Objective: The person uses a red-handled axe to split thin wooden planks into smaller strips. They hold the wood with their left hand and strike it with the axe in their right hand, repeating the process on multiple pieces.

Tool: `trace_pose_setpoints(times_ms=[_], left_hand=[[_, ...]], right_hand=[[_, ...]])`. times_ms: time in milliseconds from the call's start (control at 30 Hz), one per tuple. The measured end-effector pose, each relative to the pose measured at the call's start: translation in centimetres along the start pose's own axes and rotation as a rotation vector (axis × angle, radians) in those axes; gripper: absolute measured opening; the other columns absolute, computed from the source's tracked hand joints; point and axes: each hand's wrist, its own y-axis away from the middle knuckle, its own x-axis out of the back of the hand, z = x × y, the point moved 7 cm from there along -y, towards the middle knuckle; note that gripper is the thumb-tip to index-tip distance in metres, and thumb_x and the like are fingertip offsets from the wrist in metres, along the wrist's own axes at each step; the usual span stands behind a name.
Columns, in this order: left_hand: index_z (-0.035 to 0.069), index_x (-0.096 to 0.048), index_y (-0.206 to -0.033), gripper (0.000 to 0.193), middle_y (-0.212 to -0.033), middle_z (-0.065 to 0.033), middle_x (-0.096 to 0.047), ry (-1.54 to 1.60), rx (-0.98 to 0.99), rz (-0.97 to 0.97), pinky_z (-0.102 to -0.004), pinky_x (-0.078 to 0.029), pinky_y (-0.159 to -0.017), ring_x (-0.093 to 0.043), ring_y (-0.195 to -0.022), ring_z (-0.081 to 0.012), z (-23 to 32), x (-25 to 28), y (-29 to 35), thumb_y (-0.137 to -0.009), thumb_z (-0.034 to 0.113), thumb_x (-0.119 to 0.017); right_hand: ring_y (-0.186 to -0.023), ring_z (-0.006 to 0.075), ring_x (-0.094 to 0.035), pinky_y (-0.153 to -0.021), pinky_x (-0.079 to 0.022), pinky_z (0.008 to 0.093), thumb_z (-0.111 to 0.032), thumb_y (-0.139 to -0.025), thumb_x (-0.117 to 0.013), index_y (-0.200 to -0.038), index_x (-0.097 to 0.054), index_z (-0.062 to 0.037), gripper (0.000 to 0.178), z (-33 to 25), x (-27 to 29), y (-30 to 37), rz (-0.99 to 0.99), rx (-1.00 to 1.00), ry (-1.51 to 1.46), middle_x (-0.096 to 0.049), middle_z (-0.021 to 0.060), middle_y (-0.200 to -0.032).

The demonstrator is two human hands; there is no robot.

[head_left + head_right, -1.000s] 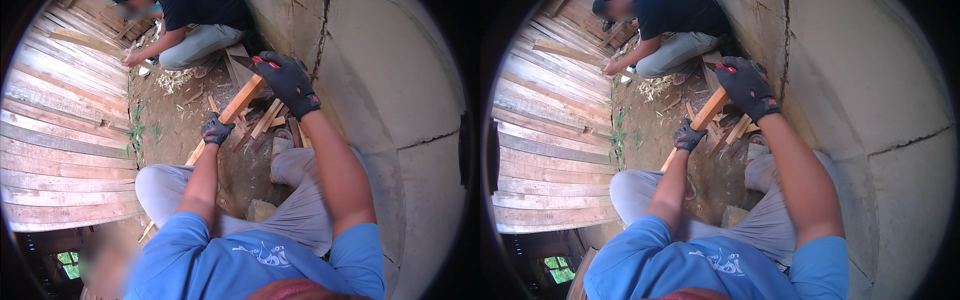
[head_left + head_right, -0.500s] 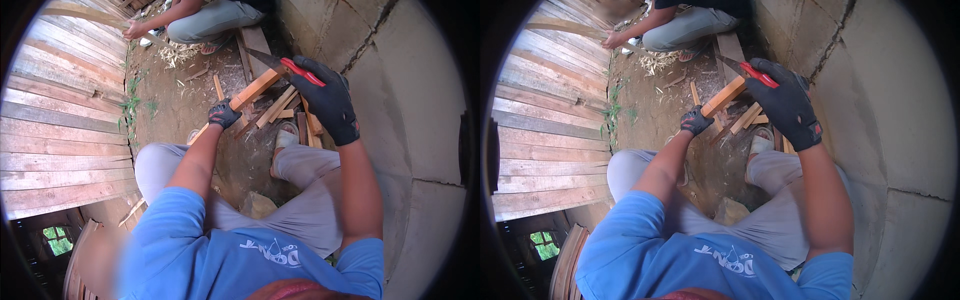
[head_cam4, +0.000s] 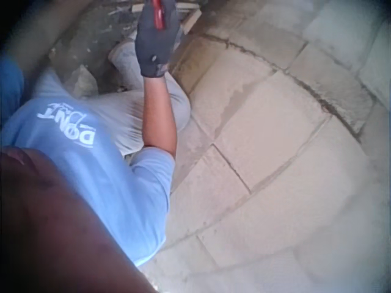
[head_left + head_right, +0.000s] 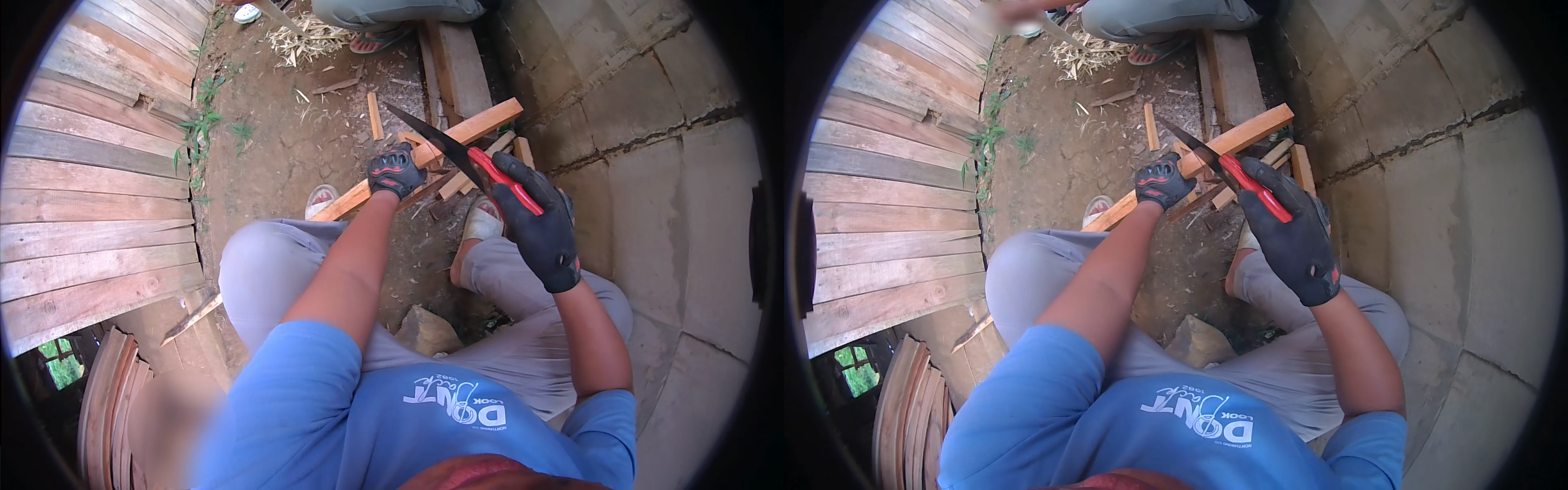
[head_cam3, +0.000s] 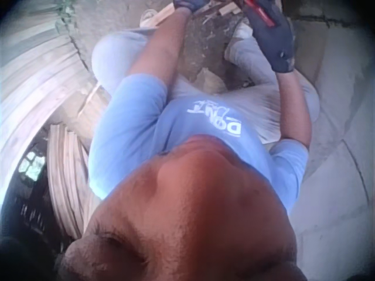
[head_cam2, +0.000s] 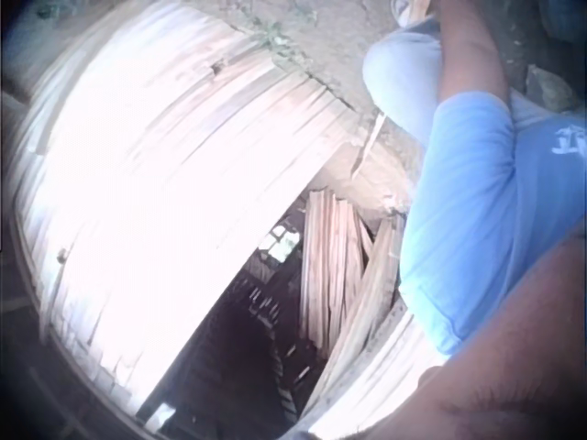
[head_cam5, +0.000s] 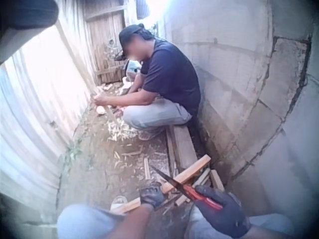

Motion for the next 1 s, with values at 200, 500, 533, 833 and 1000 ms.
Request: trace_pose_setpoints(times_ms=[200,500,533,833,1000], left_hand=[[0.015,-0.073,-0.13,0.065,-0.128,-0.0154,-0.077,0.079,0.002,-0.03,-0.0498,-0.058,-0.1,-0.074,-0.118,-0.0358,-0.2,0.1,-0.3,-0.084,0.06,-0.077],[0.014,-0.075,-0.133,0.071,-0.132,-0.0174,-0.076,0.152,0.072,-0.109,-0.0463,-0.058,-0.105,-0.072,-0.124,-0.0343,-1.6,-0.7,-1.3,-0.08,0.06,-0.077],[0.014,-0.075,-0.134,0.071,-0.133,-0.0176,-0.075,0.173,0.081,-0.137,-0.0458,-0.058,-0.105,-0.072,-0.125,-0.0342,-1.5,-0.6,-1.5,-0.08,0.06,-0.078],[0.012,-0.076,-0.133,0.07,-0.134,-0.018,-0.075,0.148,0.08,-0.164,-0.046,-0.057,-0.106,-0.072,-0.125,-0.0344,-0.8,-0.9,-2.0,-0.082,0.06,-0.077],[0.012,-0.077,-0.131,0.066,-0.13,-0.0186,-0.076,0.161,0.087,-0.125,-0.0466,-0.058,-0.105,-0.073,-0.122,-0.0358,-1.6,-1.8,-2.0,-0.083,0.058,-0.078]], right_hand=[[-0.115,0.0354,-0.076,-0.098,-0.058,0.0409,-0.018,-0.101,-0.073,-0.136,-0.073,-0.0048,0.037,1.0,-1.4,2.0,-0.018,-0.182,0.039,-0.078,0.0197,-0.126],[-0.119,0.0361,-0.075,-0.102,-0.057,0.041,-0.016,-0.099,-0.075,-0.136,-0.073,-0.0051,0.039,-1.3,-0.2,7.3,0.012,-0.266,0.082,-0.076,0.0204,-0.131],[-0.118,0.0363,-0.076,-0.102,-0.058,0.0411,-0.016,-0.099,-0.076,-0.137,-0.073,-0.0053,0.039,-1.8,0.5,7.9,0.014,-0.283,0.103,-0.076,0.0204,-0.131],[-0.112,0.0378,-0.078,-0.098,-0.059,0.0427,-0.015,-0.096,-0.078,-0.138,-0.073,-0.007,0.043,-5.0,0.7,7.9,-0.025,-0.118,0.257,-0.078,0.0205,-0.126],[-0.113,0.0367,-0.077,-0.099,-0.058,0.0428,-0.017,-0.1,-0.075,-0.138,-0.073,-0.0093,0.04,-3.5,-0.6,6.6,-0.026,-0.247,0.197,-0.078,0.0184,-0.127]])
